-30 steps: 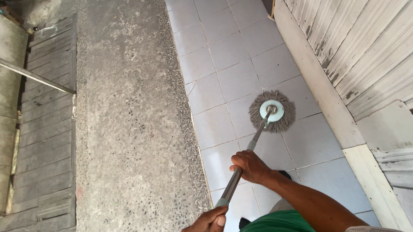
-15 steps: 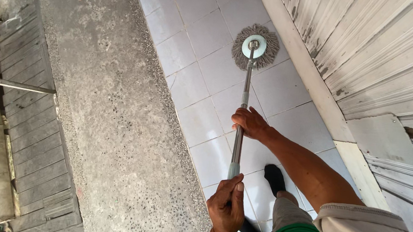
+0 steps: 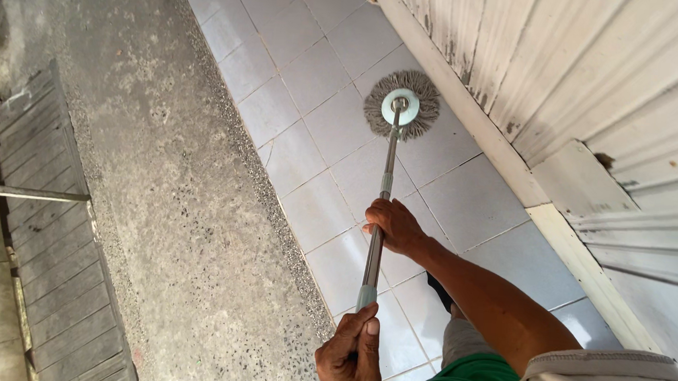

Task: The person mops a tiled walkway using a mop, moving the mop head back and forth across the floor surface.

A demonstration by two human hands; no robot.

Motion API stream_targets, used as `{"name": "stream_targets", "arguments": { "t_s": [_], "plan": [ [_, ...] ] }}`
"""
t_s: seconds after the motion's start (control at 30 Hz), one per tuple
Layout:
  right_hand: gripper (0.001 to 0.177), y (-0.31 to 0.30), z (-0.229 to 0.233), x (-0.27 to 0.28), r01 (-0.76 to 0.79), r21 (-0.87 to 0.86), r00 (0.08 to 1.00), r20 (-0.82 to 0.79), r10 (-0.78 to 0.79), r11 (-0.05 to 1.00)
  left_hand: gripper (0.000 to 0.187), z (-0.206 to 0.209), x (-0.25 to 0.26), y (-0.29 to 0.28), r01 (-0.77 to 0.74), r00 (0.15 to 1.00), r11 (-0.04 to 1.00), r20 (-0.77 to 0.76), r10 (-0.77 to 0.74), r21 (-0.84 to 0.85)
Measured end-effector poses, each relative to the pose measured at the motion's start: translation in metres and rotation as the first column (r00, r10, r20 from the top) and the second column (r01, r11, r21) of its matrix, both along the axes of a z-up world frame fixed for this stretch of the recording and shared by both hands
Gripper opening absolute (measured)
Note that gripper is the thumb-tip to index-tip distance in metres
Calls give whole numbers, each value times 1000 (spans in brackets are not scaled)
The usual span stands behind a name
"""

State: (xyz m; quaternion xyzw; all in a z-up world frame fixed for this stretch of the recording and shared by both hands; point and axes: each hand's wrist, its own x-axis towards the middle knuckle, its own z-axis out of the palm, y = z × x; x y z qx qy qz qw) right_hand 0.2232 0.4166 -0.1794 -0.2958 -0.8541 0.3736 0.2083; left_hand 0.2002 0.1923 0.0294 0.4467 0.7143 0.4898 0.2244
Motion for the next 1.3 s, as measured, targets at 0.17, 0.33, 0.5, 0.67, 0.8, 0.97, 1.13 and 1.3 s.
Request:
{"name": "stream_targets", "arguments": {
  "t_s": [0.17,0.33,0.5,0.67,0.8,0.97,1.13,1.3],
  "plan": [
    [31,-80,9,37,71,-30,997,9,-71,997,22,7,21,-72,-47,995,999,88,48,-22],
    [27,-178,19,75,150,42,987,-62,-147,988,22,19,43,-161,-29,997,1000,77,28,3],
    [30,-263,34,110,189,3,973,-135,-186,982,22,29,55,-241,33,992,999,126,-29,-31],
    [35,-329,52,124,187,-14,974,-128,-187,982,24,36,41,-299,94,978,995,188,-96,17],
    [35,-364,59,126,169,-25,977,-125,-171,985,27,42,13,-338,51,978,983,208,-13,-176],
    [36,-370,55,126,0,-49,997,-80,-4,999,33,25,3,-359,140,985,966,129,-114,-217],
    [31,-344,49,129,-123,-91,991,35,126,988,30,20,17,-346,206,959,979,-195,-205,-15],
    [34,-296,28,127,-150,-36,989,3,151,988,30,30,54,-300,-84,996,949,-31,78,-304]
  ]
}}
